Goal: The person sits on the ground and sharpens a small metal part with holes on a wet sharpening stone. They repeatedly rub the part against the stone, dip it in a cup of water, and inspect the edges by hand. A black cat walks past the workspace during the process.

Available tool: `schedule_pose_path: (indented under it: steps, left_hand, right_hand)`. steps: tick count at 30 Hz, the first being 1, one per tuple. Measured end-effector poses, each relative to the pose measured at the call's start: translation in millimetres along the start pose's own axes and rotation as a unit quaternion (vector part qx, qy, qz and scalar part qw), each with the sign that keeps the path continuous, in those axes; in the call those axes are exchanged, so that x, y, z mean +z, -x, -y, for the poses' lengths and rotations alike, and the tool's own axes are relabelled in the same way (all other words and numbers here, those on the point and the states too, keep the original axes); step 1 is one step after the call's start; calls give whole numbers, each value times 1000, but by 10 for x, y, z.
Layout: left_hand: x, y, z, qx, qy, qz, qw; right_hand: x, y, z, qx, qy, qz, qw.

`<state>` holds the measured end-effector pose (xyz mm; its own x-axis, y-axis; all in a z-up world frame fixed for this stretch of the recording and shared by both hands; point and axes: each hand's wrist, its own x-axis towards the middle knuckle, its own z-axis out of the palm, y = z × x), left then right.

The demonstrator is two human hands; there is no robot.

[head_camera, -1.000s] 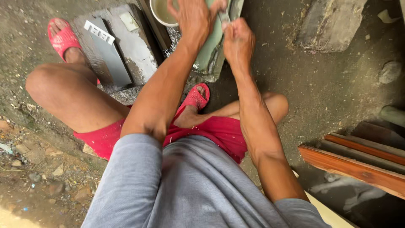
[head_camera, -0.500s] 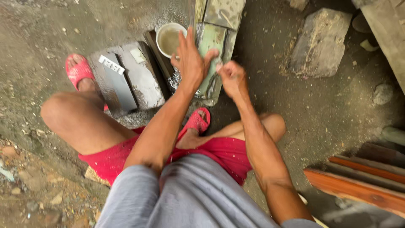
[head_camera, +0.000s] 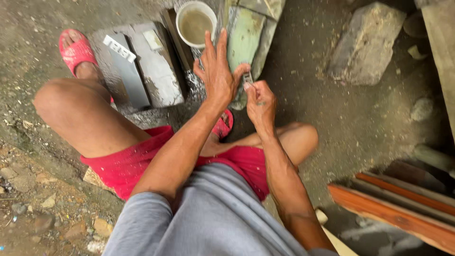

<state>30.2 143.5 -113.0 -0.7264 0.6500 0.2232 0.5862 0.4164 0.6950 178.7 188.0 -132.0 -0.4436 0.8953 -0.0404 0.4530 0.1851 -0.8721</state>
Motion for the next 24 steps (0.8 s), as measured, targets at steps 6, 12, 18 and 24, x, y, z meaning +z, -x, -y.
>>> schedule_pose_path:
  steps: [6, 12, 18, 24]
  left_hand:
    - [435, -906, -32, -13, -96, 43, 994]
    - [38, -32, 116, -19, 11, 26, 999]
    - [435, -900, 31, 33, -96, -34, 994]
    - [-25, -121, 19, -16, -15, 29, 999]
  right_hand:
    - [67, -1057, 27, -82, 18, -20, 996]
    - [44, -209, -63, -16, -3, 26, 1000]
    - [32, -1097, 6, -64, 9, 14, 998]
    - [1, -189, 27, -61, 0, -8, 998]
